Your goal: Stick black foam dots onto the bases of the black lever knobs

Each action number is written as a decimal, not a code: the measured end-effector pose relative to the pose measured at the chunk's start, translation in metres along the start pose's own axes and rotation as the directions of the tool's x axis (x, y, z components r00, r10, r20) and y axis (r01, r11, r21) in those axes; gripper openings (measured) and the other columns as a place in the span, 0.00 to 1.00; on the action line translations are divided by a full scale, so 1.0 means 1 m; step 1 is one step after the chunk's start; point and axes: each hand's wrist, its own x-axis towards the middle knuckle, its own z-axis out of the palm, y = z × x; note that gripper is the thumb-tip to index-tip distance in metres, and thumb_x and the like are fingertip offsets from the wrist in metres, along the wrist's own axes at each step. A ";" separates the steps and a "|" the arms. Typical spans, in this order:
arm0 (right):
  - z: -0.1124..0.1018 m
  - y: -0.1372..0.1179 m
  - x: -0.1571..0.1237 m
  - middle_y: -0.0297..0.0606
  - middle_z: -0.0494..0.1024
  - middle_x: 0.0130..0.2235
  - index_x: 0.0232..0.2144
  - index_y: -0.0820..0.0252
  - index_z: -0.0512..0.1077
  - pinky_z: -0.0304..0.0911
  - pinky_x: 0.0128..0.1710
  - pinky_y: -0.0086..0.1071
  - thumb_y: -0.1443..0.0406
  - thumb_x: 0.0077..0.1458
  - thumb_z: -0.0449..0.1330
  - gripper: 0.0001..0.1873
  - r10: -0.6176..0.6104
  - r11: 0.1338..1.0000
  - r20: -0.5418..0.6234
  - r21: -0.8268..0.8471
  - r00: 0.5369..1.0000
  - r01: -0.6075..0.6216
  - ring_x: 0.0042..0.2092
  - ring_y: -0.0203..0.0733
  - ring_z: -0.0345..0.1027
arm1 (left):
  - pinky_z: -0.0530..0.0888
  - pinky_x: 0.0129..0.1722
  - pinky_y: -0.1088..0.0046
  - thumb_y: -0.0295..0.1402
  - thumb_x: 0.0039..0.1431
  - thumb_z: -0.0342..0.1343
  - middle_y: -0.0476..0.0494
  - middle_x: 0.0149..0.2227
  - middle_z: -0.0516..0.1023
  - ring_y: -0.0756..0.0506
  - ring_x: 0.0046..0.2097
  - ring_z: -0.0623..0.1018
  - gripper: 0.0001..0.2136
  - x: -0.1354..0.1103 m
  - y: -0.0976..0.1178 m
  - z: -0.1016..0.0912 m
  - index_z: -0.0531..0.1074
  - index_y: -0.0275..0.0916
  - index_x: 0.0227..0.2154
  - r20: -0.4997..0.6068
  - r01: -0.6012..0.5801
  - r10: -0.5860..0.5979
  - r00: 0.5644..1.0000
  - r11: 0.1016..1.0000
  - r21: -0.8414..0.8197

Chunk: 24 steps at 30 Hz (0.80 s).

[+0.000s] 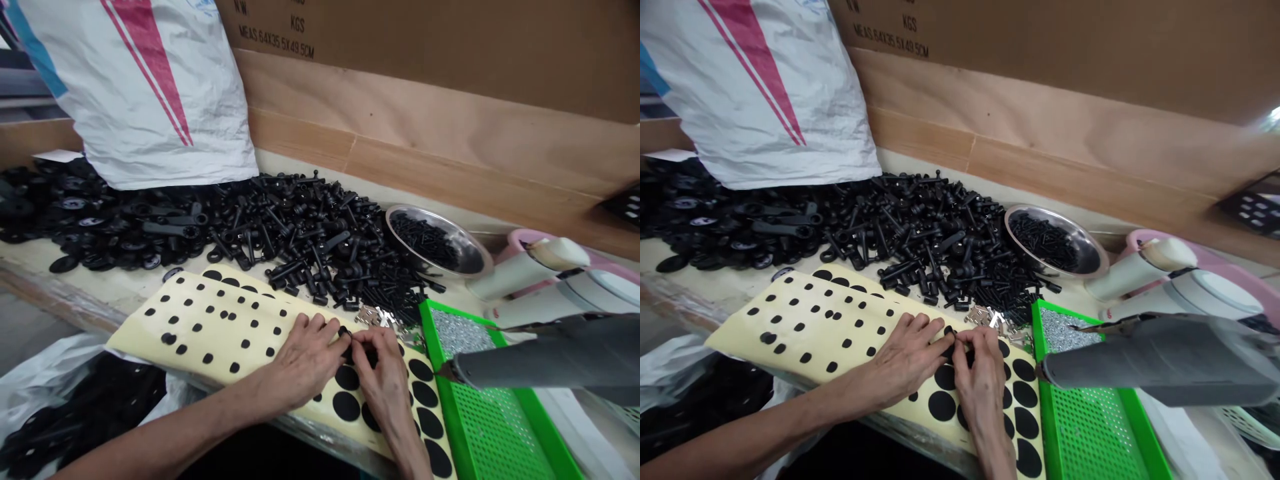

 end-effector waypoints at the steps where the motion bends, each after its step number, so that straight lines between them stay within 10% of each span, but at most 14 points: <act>1: -0.001 0.000 0.000 0.39 0.69 0.37 0.30 0.57 0.71 0.61 0.42 0.39 0.58 0.56 0.55 0.09 -0.006 1.000 0.018 0.024 1.000 0.006 0.39 0.45 0.66 | 0.62 0.45 0.58 0.30 0.64 0.49 0.41 0.46 0.71 0.40 0.45 0.67 0.10 -0.001 0.000 0.001 0.67 0.40 0.48 -0.003 0.001 -0.001 1.000 1.000 0.004; 11: -0.015 -0.005 0.004 0.36 0.72 0.37 0.25 0.56 0.71 0.59 0.47 0.36 0.59 0.52 0.61 0.09 0.026 0.964 0.162 0.258 0.986 -0.068 0.43 0.44 0.67 | 0.62 0.45 0.62 0.29 0.62 0.53 0.47 0.35 0.77 0.42 0.43 0.70 0.06 0.005 -0.013 -0.014 0.73 0.39 0.39 0.032 0.184 -0.188 0.982 0.887 -0.424; 20: -0.014 -0.015 -0.006 0.38 0.73 0.46 0.55 0.53 0.66 0.63 0.43 0.36 0.55 0.55 0.61 0.25 0.214 0.905 -0.094 0.393 0.972 -0.161 0.41 0.41 0.68 | 0.66 0.45 0.68 0.34 0.54 0.58 0.46 0.37 0.77 0.43 0.44 0.72 0.05 0.019 -0.018 -0.031 0.77 0.40 0.30 0.176 0.369 -0.387 0.905 0.511 -0.776; 24: -0.020 -0.022 -0.001 0.36 0.73 0.36 0.32 0.57 0.73 0.63 0.39 0.33 0.58 0.56 0.60 0.09 -0.021 0.983 -0.141 0.179 0.990 0.046 0.39 0.41 0.68 | 0.66 0.47 0.68 0.34 0.53 0.58 0.46 0.37 0.76 0.43 0.46 0.72 0.05 0.018 -0.019 -0.036 0.77 0.40 0.30 0.183 0.346 -0.355 0.917 0.476 -0.808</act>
